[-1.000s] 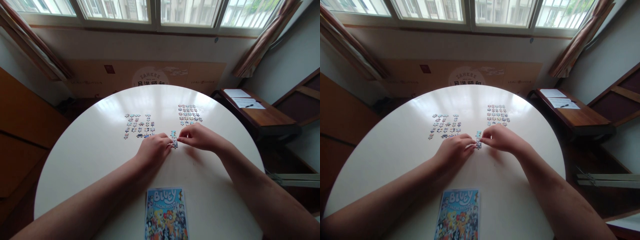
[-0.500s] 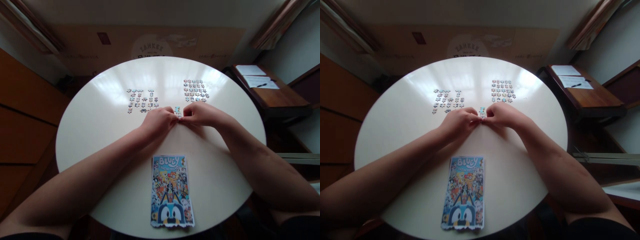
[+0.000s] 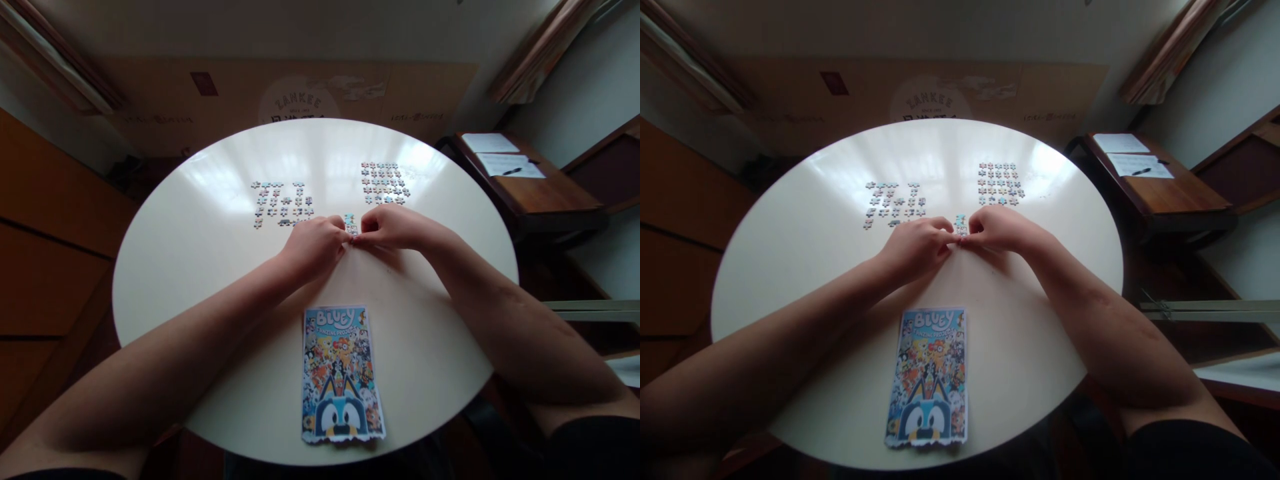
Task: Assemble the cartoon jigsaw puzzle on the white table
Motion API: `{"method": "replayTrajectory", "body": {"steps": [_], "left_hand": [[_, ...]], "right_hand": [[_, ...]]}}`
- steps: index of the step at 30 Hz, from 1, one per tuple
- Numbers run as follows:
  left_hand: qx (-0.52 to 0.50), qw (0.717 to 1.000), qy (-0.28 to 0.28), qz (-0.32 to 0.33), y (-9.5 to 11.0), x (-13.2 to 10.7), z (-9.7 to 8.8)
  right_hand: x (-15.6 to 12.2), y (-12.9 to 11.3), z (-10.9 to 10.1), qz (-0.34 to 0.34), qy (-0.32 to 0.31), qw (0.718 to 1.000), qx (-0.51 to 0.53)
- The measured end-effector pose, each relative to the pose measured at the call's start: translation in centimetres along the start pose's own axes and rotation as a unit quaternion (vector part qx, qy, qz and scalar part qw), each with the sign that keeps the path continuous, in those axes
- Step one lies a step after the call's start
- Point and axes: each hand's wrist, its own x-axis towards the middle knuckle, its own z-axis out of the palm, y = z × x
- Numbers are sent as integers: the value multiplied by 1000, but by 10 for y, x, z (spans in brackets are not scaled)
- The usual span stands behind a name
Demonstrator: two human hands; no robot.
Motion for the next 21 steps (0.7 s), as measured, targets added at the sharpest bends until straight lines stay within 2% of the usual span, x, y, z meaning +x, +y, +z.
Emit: {"method": "replayTrajectory", "body": {"steps": [5, 8, 14, 17, 19, 21], "left_hand": [[-12, 1000, 10, -8, -1, -1, 3], [-25, 999, 16, -11, -3, -2, 6], [-31, 998, 60, -12, -4, -5, 2], [-13, 997, 69, 20, 0, -8, -1], [-1, 997, 57, 44, 3, -10, -1], [3, 997, 42, 61, 6, -11, 2]], "right_hand": [[0, 0, -1, 0, -15, 1000, 12], [0, 3, -4, 6, 3, 1000, 24], [-4, 3, -11, 5, 67, 997, 24], [-2, 5, -8, -4, 124, 992, 10], [2, 9, -2, -39, 178, 983, -15], [9, 14, 5, -103, 216, 970, -35]]}}
